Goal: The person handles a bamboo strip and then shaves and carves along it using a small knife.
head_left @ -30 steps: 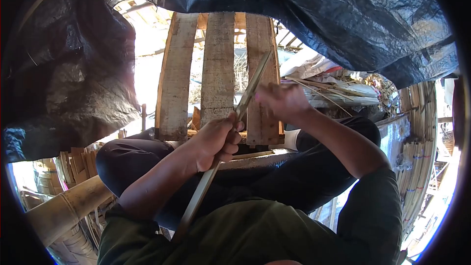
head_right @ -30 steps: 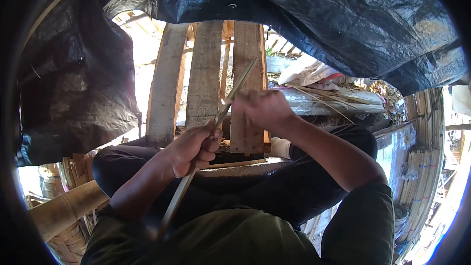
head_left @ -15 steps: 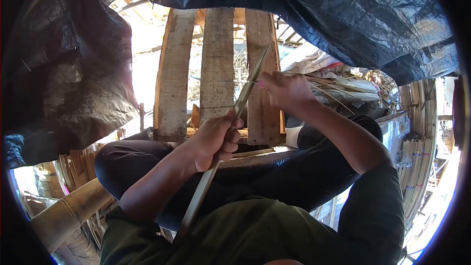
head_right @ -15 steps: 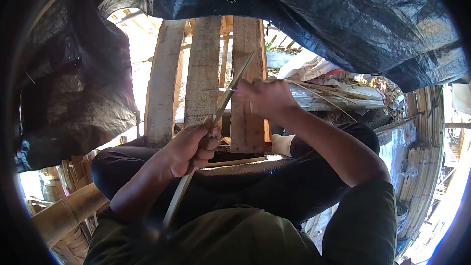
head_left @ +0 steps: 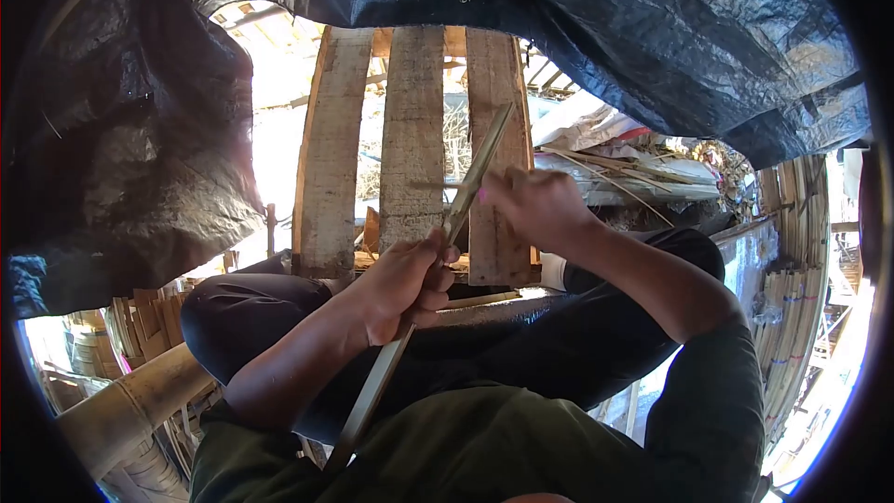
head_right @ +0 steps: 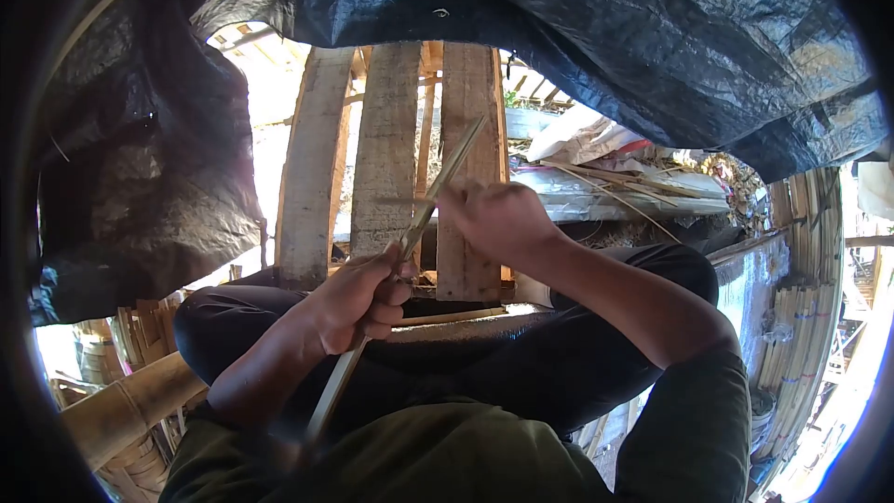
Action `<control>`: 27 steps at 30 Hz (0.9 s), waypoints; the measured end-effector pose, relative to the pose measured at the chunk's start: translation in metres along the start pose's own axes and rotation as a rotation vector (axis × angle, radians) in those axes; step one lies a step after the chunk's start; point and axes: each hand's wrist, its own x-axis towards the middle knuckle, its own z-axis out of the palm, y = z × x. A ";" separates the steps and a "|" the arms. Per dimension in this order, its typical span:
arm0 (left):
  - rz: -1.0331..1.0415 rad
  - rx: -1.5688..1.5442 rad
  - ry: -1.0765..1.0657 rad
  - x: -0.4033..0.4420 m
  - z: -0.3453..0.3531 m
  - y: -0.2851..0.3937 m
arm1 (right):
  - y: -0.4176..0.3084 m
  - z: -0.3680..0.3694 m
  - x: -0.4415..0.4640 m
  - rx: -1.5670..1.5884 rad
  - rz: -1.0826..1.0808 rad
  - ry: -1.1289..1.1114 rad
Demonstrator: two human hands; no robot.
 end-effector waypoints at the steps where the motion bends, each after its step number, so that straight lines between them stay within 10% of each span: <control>1: 0.003 -0.001 0.000 -0.002 0.001 0.000 | -0.002 -0.001 -0.001 0.059 -0.075 0.094; 27: -0.009 0.018 0.032 0.000 0.001 -0.005 | -0.010 -0.021 -0.002 0.645 0.427 -0.119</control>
